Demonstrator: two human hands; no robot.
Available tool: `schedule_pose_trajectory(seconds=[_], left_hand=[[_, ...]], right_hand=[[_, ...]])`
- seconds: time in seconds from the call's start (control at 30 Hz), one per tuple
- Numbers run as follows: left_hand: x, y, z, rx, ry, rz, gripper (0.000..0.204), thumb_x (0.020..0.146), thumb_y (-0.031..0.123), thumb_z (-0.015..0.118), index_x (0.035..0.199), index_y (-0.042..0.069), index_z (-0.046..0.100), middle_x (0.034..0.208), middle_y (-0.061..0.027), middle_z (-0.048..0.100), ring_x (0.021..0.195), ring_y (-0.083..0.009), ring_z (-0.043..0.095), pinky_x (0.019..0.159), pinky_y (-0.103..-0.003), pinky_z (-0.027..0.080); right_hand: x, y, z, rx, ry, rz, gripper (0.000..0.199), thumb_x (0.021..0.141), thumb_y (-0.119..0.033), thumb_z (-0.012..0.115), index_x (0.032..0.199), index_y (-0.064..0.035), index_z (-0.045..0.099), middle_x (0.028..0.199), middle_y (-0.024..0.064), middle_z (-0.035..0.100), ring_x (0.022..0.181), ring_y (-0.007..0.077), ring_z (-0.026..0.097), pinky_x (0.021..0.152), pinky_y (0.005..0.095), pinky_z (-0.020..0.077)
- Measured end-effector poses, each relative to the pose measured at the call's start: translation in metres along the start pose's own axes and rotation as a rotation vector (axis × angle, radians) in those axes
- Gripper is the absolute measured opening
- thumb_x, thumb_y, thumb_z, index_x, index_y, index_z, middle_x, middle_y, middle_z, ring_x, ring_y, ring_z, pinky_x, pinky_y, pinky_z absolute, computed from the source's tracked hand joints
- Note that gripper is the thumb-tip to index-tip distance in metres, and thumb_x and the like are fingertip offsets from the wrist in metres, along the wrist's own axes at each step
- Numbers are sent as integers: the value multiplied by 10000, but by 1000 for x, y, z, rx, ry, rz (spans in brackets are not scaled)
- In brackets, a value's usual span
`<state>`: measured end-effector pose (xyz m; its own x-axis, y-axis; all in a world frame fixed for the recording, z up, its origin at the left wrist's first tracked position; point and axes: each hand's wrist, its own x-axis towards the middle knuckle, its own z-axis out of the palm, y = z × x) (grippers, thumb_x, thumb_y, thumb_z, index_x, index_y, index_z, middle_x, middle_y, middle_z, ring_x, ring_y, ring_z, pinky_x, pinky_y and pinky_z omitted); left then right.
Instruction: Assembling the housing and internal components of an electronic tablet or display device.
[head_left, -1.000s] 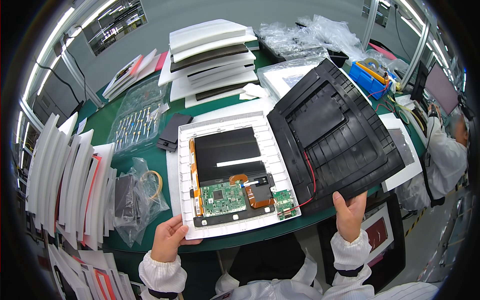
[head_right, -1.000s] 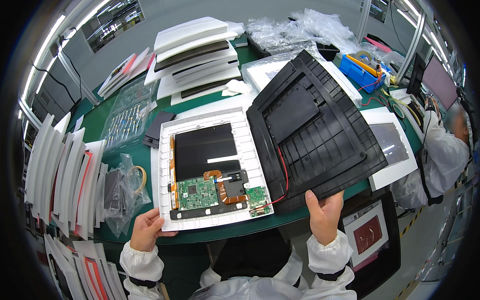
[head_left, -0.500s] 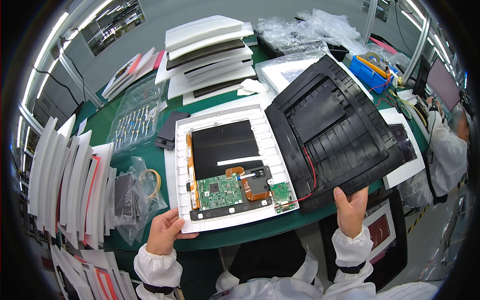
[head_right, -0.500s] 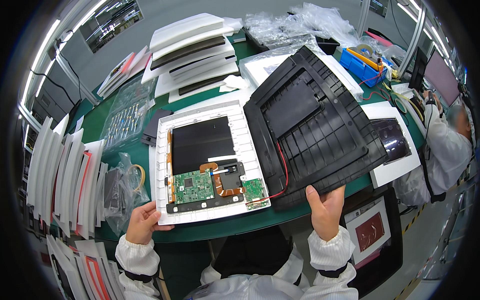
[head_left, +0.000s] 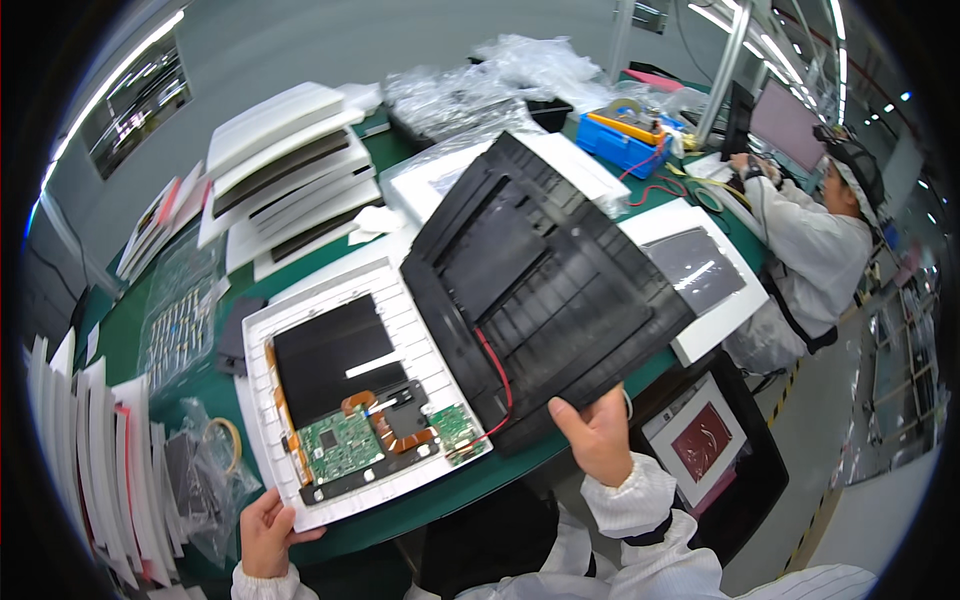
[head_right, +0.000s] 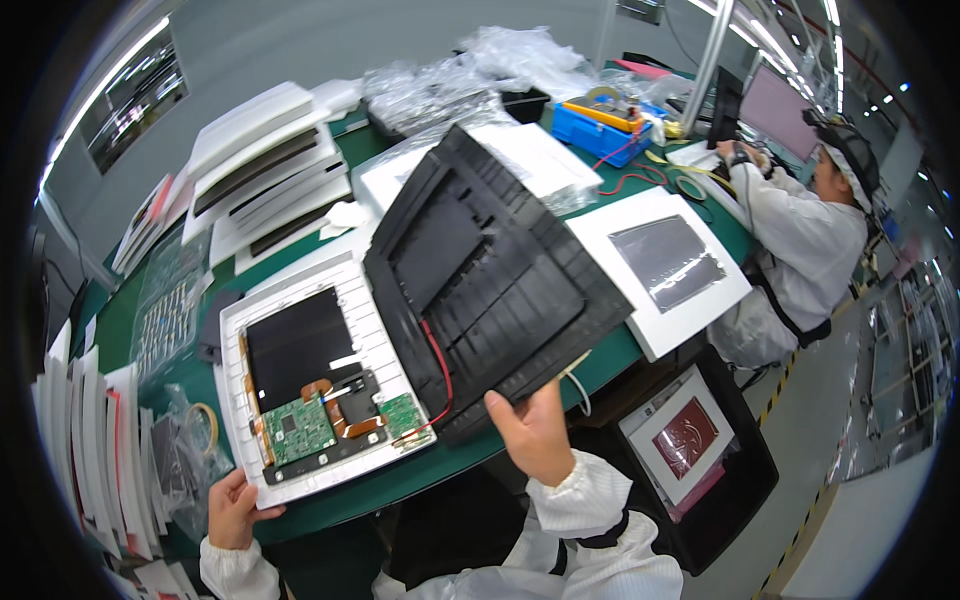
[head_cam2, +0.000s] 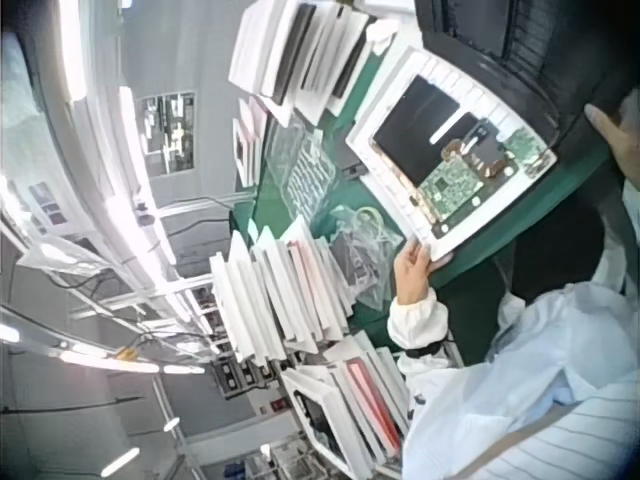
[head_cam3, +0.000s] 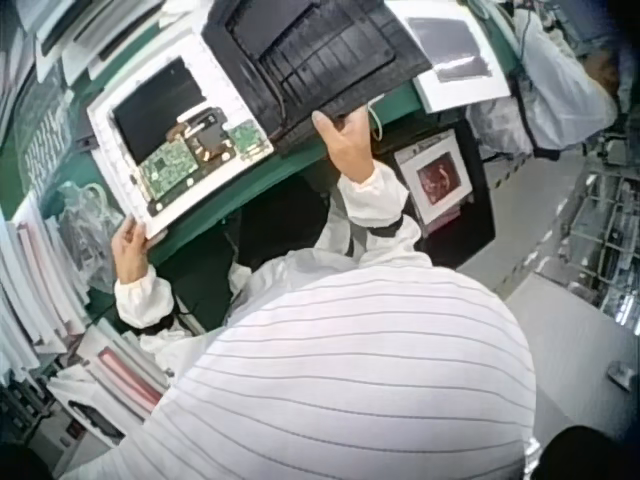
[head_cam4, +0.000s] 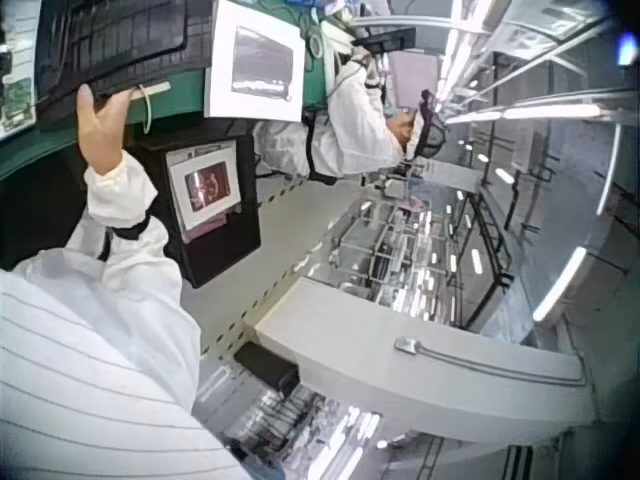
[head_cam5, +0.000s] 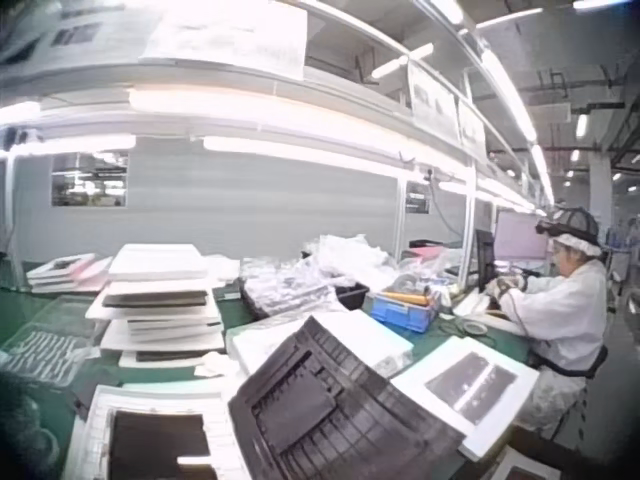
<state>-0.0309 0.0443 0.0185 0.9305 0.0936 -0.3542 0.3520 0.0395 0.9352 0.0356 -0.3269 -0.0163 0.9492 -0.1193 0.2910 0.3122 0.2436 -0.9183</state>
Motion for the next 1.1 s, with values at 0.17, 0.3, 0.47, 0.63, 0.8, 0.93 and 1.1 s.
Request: schedule_pose_trajectory(seconds=[0.17, 0.3, 0.47, 0.63, 0.8, 0.93, 1.1], left_hand=[[3, -6, 7, 66, -21, 12, 476, 863, 79, 493, 1261, -152, 371, 1056, -187, 617, 854, -257, 664, 625, -305, 600], [2, -7, 5, 94, -12, 11, 457, 857, 63, 497, 1254, -138, 393, 1029, -173, 620, 849, -243, 661, 621, -309, 598], [-4, -26, -17, 816, 248, 516, 418, 715, -40, 658, 1121, -50, 558, 829, -106, 570, 706, -191, 581, 601, -291, 499], [5, 41, 107, 671, -41, 574, 324, 716, 3, 698, 1031, -12, 622, 889, -120, 649, 795, -197, 637, 745, -278, 501], [51, 28, 169, 435, -198, 403, 257, 809, 139, 675, 978, -52, 640, 880, -152, 682, 788, -195, 672, 717, -281, 521], [55, 27, 178, 546, -292, 356, 255, 819, 173, 660, 948, -47, 657, 792, -138, 686, 734, -201, 677, 668, -282, 520], [59, 19, 179, 531, -230, 419, 230, 836, 165, 622, 917, -46, 663, 759, -139, 684, 704, -201, 677, 643, -289, 517]], right_hand=[[-3, -11, 2, -26, 18, 9, 491, 854, 69, 498, 1290, 16, 279, 1195, 96, 445, 1097, 168, 472, 955, 305, 378], [-2, -13, 15, -76, -29, 0, 430, 863, 22, 510, 1254, 34, 331, 1172, 103, 450, 1081, 173, 472, 934, 308, 384], [6, -14, 21, -434, -37, -180, 383, 819, -32, 570, 1167, 57, 438, 1057, 237, 567, 951, 360, 573, 848, 358, 431], [1, -26, 30, -300, 3, -73, 332, 839, 13, 532, 1147, 75, 423, 1034, 158, 586, 856, 248, 592, 782, 323, 458], [1, -31, 45, -571, -136, -159, 307, 842, 24, 513, 1133, 63, 421, 900, 188, 602, 805, 321, 601, 733, 349, 464], [0, -40, 56, -667, -174, -203, 280, 844, 24, 509, 1111, 58, 431, 902, 198, 605, 802, 357, 604, 733, 360, 466], [-1, -40, 59, -731, -203, -215, 252, 835, 34, 507, 1078, 54, 443, 868, 235, 592, 789, 423, 588, 694, 397, 467]])
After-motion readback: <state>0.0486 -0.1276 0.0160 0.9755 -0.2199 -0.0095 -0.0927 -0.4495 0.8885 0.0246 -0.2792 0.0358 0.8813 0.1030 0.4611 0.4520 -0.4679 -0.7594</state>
